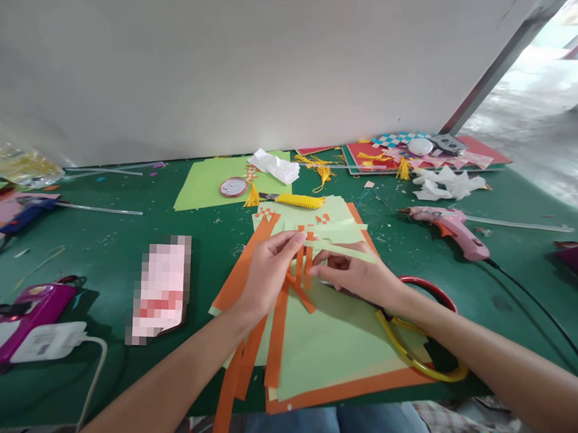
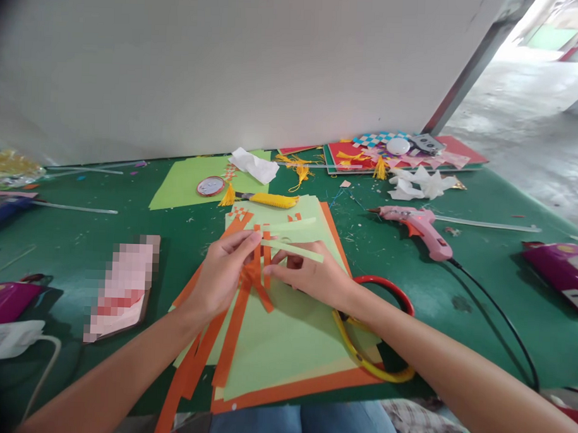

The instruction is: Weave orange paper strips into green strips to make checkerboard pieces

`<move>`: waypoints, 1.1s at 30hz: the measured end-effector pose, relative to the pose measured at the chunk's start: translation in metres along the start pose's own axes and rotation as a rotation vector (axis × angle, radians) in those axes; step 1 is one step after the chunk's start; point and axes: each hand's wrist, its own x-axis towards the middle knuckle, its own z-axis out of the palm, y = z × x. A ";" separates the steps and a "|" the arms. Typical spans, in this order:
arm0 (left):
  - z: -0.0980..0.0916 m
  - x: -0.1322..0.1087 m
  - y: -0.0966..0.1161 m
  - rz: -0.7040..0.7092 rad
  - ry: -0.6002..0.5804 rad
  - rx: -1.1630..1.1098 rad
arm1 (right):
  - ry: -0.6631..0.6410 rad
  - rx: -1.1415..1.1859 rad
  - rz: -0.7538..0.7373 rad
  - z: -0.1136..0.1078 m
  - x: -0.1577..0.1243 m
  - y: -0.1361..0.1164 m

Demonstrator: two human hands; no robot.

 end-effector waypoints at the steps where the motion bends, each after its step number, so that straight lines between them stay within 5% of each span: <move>1: 0.001 -0.001 0.000 -0.003 -0.023 0.007 | -0.002 0.010 0.000 0.001 0.000 0.000; 7: 0.003 -0.006 0.002 0.017 -0.075 0.087 | -0.103 0.085 0.050 -0.002 0.000 -0.003; 19: 0.000 -0.006 0.003 0.109 0.022 0.204 | -0.242 0.031 -0.140 -0.016 -0.003 -0.004; 29: -0.003 -0.004 0.002 0.165 0.015 0.300 | -0.256 0.040 -0.023 -0.016 -0.005 -0.007; 33: -0.004 -0.003 0.002 0.167 0.035 0.330 | -0.140 0.015 -0.063 -0.021 -0.005 -0.010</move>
